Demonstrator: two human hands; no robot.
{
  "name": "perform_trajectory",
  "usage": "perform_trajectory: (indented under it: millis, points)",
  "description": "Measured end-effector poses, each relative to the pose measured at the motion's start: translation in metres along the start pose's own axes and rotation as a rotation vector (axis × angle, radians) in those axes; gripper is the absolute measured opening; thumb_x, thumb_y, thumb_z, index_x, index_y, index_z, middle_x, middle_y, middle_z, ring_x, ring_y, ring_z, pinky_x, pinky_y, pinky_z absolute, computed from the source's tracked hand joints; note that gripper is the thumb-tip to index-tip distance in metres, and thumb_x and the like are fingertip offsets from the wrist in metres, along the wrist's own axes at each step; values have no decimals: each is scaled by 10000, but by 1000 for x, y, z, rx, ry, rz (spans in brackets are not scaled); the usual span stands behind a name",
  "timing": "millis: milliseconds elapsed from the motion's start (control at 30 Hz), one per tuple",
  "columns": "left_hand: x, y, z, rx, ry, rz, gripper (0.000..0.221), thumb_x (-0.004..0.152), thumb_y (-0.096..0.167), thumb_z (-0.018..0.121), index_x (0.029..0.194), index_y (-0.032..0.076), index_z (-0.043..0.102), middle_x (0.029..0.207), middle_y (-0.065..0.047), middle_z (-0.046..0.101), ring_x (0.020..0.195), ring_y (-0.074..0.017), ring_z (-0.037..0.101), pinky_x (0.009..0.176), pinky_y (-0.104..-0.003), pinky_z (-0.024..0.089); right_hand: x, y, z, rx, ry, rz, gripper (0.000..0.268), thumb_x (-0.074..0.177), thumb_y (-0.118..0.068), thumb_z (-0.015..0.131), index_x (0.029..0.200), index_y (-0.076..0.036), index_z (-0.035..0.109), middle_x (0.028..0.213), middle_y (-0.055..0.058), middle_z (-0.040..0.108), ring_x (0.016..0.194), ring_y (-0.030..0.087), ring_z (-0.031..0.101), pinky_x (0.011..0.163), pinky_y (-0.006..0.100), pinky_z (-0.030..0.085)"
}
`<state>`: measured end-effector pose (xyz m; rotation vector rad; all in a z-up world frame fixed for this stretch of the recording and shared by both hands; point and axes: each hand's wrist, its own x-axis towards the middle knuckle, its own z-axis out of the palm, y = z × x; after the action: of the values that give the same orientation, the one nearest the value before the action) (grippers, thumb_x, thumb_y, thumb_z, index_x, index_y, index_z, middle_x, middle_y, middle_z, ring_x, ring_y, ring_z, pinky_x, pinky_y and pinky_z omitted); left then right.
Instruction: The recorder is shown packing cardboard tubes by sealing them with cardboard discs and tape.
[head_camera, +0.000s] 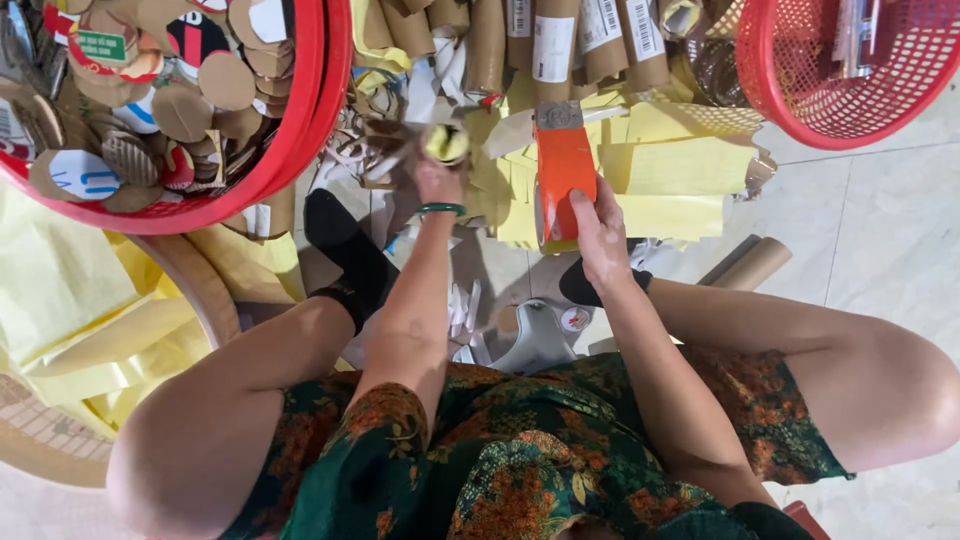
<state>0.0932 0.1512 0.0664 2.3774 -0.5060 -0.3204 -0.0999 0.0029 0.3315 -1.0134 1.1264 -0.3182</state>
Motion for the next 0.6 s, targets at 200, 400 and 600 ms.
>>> perform_trajectory:
  millis: [200,400,600]
  points:
    - [-10,47,11,-234,-41,75,777,710,129,885,1377,132,484,1270,-175,629,1148,-397,635,983,-456,558,1,-3,0,-67,6,-39,555,1010,-202,579,1486,46,439,1385,144,618,1272,199,573,1097,306,420]
    - [1,72,-31,-1367,-191,-733,705,973,392,663,1559,39,490,1392,-191,590,1178,-326,630,866,-466,551,-2,-12,-2,-57,-64,-134,550,1020,-202,592,1489,39,437,1373,121,621,1254,172,583,1084,296,444]
    - [2,100,-95,-218,-251,82,1096,761,-50,802,1620,116,143,1531,-209,422,1375,-420,466,1173,-437,392,-19,-44,5,-120,-96,-164,537,1013,-250,655,1448,29,508,1283,106,682,1154,161,655,1010,298,510]
